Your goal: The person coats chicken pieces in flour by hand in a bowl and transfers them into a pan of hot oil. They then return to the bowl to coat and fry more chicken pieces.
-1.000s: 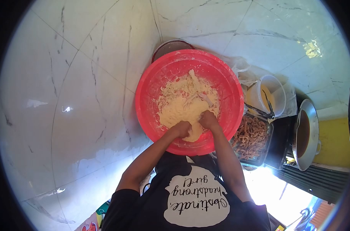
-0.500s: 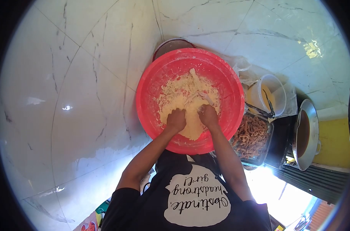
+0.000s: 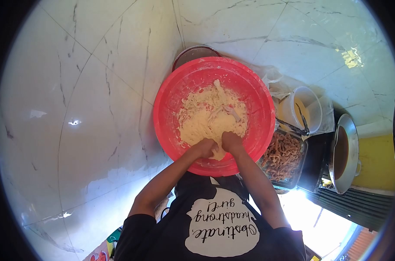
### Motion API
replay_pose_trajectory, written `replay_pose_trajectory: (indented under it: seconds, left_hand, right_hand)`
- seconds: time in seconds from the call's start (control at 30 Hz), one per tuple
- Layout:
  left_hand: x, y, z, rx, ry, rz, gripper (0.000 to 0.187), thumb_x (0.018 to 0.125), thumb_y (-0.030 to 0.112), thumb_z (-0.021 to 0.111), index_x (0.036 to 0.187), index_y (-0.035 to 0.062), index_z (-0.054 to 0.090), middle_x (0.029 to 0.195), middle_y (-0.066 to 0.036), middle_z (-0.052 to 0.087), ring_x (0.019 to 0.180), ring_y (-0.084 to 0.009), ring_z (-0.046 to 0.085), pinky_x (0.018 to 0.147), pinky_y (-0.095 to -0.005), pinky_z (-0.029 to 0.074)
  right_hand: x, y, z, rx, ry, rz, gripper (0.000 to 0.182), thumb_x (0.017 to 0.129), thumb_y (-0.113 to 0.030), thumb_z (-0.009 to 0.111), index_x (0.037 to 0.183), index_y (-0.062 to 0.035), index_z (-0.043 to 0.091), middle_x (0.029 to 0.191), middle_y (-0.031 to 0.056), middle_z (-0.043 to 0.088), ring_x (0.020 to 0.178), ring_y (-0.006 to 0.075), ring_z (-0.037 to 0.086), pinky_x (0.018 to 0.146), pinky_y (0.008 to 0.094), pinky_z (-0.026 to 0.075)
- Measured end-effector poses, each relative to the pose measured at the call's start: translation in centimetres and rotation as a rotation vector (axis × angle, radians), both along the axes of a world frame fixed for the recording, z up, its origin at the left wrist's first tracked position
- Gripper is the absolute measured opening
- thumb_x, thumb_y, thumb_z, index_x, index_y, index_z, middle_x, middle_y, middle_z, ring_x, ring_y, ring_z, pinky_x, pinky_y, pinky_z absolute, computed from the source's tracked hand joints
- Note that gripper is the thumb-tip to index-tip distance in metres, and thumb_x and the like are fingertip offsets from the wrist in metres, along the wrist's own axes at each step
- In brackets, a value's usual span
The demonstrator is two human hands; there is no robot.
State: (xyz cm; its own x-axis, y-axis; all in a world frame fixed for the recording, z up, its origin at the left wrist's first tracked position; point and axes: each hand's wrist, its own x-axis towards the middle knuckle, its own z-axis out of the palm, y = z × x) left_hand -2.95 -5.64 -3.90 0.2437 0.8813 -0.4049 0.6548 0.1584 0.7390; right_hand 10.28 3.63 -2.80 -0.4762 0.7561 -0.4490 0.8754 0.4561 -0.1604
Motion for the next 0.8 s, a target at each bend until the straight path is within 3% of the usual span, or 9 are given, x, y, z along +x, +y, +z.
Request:
replay_pose_trajectory:
  seconds: [0.07, 0.13, 0.23, 0.3, 0.4, 0.47, 0.53, 0.67, 0.8]
  left_hand:
    - [-0.2, 0.4, 0.5, -0.017, -0.077, 0.092, 0.028, 0.075, 0.009, 0.054, 0.102, 0.0023, 0.06, 0.094, -0.02, 0.06, 0.093, -0.034, 0.058, 0.081, -0.0421, 0.046]
    - [-0.3, 0.8, 1.4, 0.112, 0.256, 0.463, 0.033, 0.075, 0.006, 0.053, 0.107, 0.0023, 0.056, 0.094, -0.02, 0.061, 0.091, -0.0365, 0.058, 0.08, -0.0411, 0.046]
    - [-0.8, 1.3, 1.3, 0.151, 0.225, 0.616, 0.03, 0.079, 0.011, 0.049, 0.106, 0.001, 0.055, 0.092, -0.022, 0.06, 0.09, -0.0347, 0.058, 0.078, -0.0438, 0.046]
    - [-1.0, 1.7, 1.3, 0.09, 0.18, 0.639, 0.029, 0.08, 0.012, 0.048, 0.107, 0.0004, 0.054, 0.09, -0.022, 0.06, 0.09, -0.0357, 0.058, 0.077, -0.0443, 0.045]
    - [-0.9, 2.0, 1.0, 0.053, 0.04, 0.686, 0.028, 0.083, 0.014, 0.048, 0.105, -0.0008, 0.054, 0.085, -0.022, 0.061, 0.086, -0.0341, 0.059, 0.075, -0.0425, 0.045]
    - [-0.7, 1.9, -0.8, 0.075, -0.061, 0.714, 0.027, 0.084, 0.016, 0.047, 0.103, -0.0014, 0.055, 0.083, -0.02, 0.061, 0.083, -0.0315, 0.061, 0.073, -0.0403, 0.046]
    - [-1.0, 2.1, -3.5, -0.011, -0.488, 0.737, 0.025, 0.085, 0.016, 0.051, 0.1, -0.0022, 0.059, 0.079, -0.009, 0.062, 0.073, -0.0158, 0.058, 0.066, -0.028, 0.045]
    - [-1.0, 2.1, -1.3, -0.073, -0.562, 0.732, 0.021, 0.083, 0.013, 0.053, 0.096, -0.0018, 0.061, 0.081, -0.005, 0.062, 0.072, -0.0101, 0.056, 0.066, -0.0253, 0.045]
    - [-1.2, 2.0, -1.1, -0.094, -0.36, 0.853, 0.023, 0.079, 0.017, 0.059, 0.093, -0.0004, 0.063, 0.082, -0.011, 0.065, 0.076, -0.0171, 0.061, 0.07, -0.0294, 0.046]
  right_hand:
    - [0.7, 0.5, -3.1, -0.358, 0.126, 0.13, 0.02, 0.071, -0.016, 0.062, 0.087, -0.0048, 0.066, 0.081, 0.0163, 0.065, 0.082, 0.0302, 0.063, 0.072, 0.0366, 0.05]
    - [0.6, 1.5, -1.9, -0.425, 0.209, 0.072, 0.022, 0.07, -0.017, 0.063, 0.087, -0.0047, 0.066, 0.08, 0.0162, 0.065, 0.08, 0.0291, 0.063, 0.07, 0.0355, 0.05]
    - [0.0, 2.6, 0.8, -0.502, 0.363, -0.121, 0.025, 0.069, -0.018, 0.065, 0.088, -0.003, 0.065, 0.078, 0.0147, 0.065, 0.077, 0.0251, 0.063, 0.067, 0.033, 0.049]
    - [0.4, 2.8, 0.9, -0.509, 0.438, -0.26, 0.026, 0.069, -0.018, 0.065, 0.089, -0.0015, 0.065, 0.077, 0.0132, 0.065, 0.074, 0.0222, 0.063, 0.066, 0.0316, 0.048]
    - [0.9, 2.8, 0.0, -0.186, 0.367, -0.11, 0.021, 0.073, -0.013, 0.063, 0.09, 0.0007, 0.063, 0.076, 0.0098, 0.063, 0.072, 0.0152, 0.059, 0.065, 0.0294, 0.046]
    - [0.6, 2.8, -0.1, -0.637, 0.738, -0.123, 0.019, 0.075, -0.007, 0.059, 0.092, 0.0019, 0.061, 0.079, 0.0081, 0.063, 0.07, 0.0118, 0.056, 0.067, 0.0285, 0.048]
    - [0.0, 2.6, 1.1, -0.692, 0.739, -0.201, 0.017, 0.075, -0.004, 0.057, 0.091, 0.0024, 0.061, 0.079, 0.007, 0.062, 0.071, 0.0114, 0.056, 0.066, 0.0275, 0.047]
    - [-0.1, 2.7, -0.7, -0.594, 0.858, -0.251, 0.016, 0.075, 0.0, 0.056, 0.09, 0.0033, 0.06, 0.078, 0.0049, 0.061, 0.069, 0.0104, 0.055, 0.064, 0.0252, 0.045]
    - [-0.1, 3.0, -0.3, -0.637, 0.914, -0.352, 0.017, 0.076, -0.001, 0.055, 0.092, 0.0022, 0.06, 0.077, 0.0036, 0.061, 0.068, 0.0089, 0.053, 0.062, 0.0245, 0.043]
